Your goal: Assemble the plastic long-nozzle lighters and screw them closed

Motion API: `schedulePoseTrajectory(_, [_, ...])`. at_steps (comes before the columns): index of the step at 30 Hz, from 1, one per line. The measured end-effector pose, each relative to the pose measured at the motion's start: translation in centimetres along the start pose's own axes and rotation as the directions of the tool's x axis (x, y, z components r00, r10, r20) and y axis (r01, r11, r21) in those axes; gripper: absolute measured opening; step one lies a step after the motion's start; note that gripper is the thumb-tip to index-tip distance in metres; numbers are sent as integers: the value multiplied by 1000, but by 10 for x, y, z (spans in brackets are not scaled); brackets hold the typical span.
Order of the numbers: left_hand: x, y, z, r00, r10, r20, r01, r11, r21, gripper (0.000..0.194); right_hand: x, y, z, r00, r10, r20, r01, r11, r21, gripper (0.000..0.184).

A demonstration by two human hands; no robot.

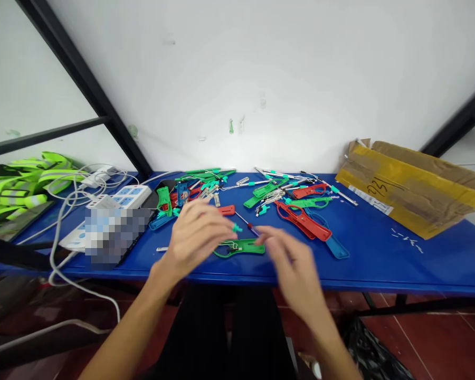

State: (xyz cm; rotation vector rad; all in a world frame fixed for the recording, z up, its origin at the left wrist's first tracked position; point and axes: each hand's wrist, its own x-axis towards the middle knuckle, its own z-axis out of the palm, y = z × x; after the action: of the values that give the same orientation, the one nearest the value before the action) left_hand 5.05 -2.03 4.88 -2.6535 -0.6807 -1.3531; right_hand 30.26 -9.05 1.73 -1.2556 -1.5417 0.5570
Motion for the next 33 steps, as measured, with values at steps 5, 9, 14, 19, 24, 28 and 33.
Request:
schedulePoseTrajectory(5, [-62, 29, -5, 995, 16, -98, -15, 1000, 5, 14, -12, -30, 72, 914, 15, 406, -165, 927, 337, 52])
schedulePoseTrajectory(9, [-92, 31, -10, 941, -260, -219, 264, 964, -10, 34, -19, -31, 83, 850, -24, 527, -176, 929, 326, 43])
schedulePoseTrajectory(14, [-97, 23, -10, 968, -248, -39, 240, 960, -144, 33, -17, -26, 76, 825, -25, 565, -122, 967, 222, 43])
schedulePoseTrajectory(19, [-95, 14, -1, 976, -216, -11, 209, 954, -215, 25, -11, -20, 66, 829, 41, 558, -178, 965, 192, 28])
schedulePoseTrajectory(24, [-85, 3, 1, 958, -284, -24, 281, 956, -82, 18, 2, 0, 53, 949, -66, 309, 70, 998, -2, 26])
schedulePoseTrajectory(28, [-77, -9, 0, 948, -317, 27, 317, 948, -15, 17, 13, 20, 50, 961, -144, 235, 188, 966, -179, 23])
schedulePoseTrajectory(33, [-77, -15, 3, 928, -362, 84, 366, 930, -40, 15, 15, 22, 51, 937, -119, 329, 194, 959, -208, 17])
